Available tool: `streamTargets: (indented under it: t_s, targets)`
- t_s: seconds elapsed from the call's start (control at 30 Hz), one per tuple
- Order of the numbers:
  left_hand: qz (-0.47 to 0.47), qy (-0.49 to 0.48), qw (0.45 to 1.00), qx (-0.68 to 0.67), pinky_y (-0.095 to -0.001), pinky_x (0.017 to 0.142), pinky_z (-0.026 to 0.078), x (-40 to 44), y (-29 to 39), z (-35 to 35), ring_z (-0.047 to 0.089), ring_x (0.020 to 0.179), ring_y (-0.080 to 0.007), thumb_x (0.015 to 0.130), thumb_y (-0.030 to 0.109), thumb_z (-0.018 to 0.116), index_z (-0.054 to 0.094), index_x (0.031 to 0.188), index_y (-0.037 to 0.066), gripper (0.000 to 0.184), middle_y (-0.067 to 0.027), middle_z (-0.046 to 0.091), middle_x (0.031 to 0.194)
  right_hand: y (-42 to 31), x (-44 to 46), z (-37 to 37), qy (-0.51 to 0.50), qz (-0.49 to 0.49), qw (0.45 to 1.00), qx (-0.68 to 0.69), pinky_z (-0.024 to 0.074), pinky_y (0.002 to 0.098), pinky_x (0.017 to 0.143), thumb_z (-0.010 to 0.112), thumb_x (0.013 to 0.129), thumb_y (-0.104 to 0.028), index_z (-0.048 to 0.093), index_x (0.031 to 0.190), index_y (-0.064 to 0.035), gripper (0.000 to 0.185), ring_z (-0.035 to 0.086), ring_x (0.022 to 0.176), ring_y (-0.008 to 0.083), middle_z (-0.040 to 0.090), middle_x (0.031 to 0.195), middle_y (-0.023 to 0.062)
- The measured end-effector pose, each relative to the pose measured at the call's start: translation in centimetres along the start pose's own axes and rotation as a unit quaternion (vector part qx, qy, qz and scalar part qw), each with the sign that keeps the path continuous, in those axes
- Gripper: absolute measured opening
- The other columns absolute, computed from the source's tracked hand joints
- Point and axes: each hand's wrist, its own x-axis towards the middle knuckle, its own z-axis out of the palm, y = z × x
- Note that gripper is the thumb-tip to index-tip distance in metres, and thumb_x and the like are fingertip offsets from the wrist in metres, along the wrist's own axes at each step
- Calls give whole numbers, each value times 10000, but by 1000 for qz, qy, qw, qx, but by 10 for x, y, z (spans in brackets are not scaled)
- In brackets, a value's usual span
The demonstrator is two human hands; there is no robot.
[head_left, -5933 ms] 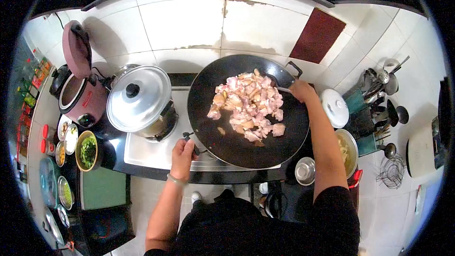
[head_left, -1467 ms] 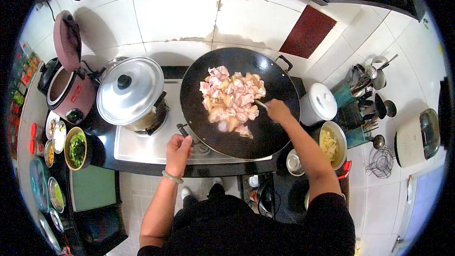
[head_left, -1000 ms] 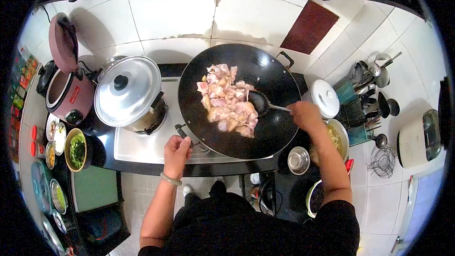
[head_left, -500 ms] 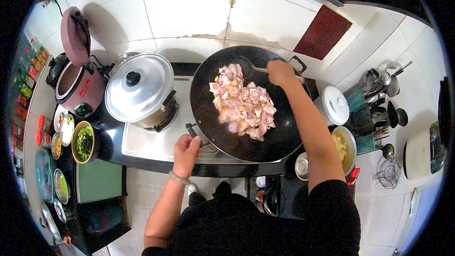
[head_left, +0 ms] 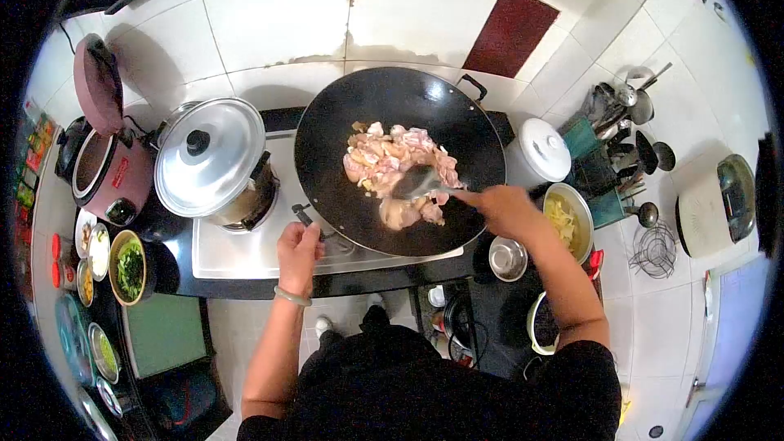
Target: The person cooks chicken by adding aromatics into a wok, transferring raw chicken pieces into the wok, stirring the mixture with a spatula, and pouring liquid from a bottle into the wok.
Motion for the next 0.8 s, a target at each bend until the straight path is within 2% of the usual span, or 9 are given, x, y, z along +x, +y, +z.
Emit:
streamTargets:
  t_s: [0.1,0.2,0.3,0.43,0.63,0.67,0.7,0.77,0.8]
  targets:
    - [1,-17,1000,11,-208,435,357,1,3,-1,446,472,-72,840,154,558,462,729,71,168,-4,488,582,18,-48,-28,-55,94,994,-13,499,424,617,517,705,-59,525,1172,-295,524,617,716,314,621,758,129]
    - [-10,-21,1000,12,-206,434,356,0,4,1,445,468,-71,845,158,552,457,729,73,172,-1,483,576,27,-69,-34,-67,95,993,-34,504,420,638,521,703,-62,554,1145,-285,496,619,741,309,627,795,134]
    - [-9,-15,1000,9,-205,431,352,0,5,1,444,466,-72,845,160,551,454,726,71,177,-2,479,568,36,-47,10,-100,116,988,-25,485,411,626,506,730,-68,593,1080,-252,405,605,738,312,612,770,148]
    - [8,-21,1000,17,-206,428,342,1,0,-1,435,461,-70,845,163,551,450,711,68,193,-4,480,564,18,20,82,29,114,990,84,491,419,688,515,738,-77,597,1064,-213,362,597,785,338,611,816,168]
    - [8,-13,1000,27,-207,430,337,0,3,0,429,463,-69,845,162,554,443,697,71,207,-6,480,564,26,34,56,84,143,968,187,474,416,673,532,748,-82,555,1147,-198,416,583,774,373,601,833,199]
    - [10,-13,1000,18,-206,431,338,0,1,0,430,465,-68,846,162,554,444,700,73,203,-4,480,566,42,32,72,169,86,964,189,474,397,611,533,766,-77,531,1179,-197,430,607,668,324,592,765,208]
    - [13,-14,1000,8,-205,432,338,1,0,1,431,467,-68,847,162,554,445,703,76,200,-3,479,567,49,24,63,136,104,952,253,463,340,491,511,811,-89,496,1220,-176,419,572,512,220,575,651,151]
    - [10,-15,1000,11,-205,432,339,3,-2,0,432,470,-67,849,163,551,445,706,79,196,-1,479,569,61,13,47,35,181,892,413,419,260,400,459,856,-98,493,1220,-130,368,502,439,116,525,568,67]
    - [9,-15,1000,14,-205,432,339,3,-3,-1,433,472,-66,851,163,548,446,709,82,193,1,478,570,68,10,42,36,178,893,412,419,260,400,459,856,-98,493,1220,-130,368,502,439,116,525,568,67]
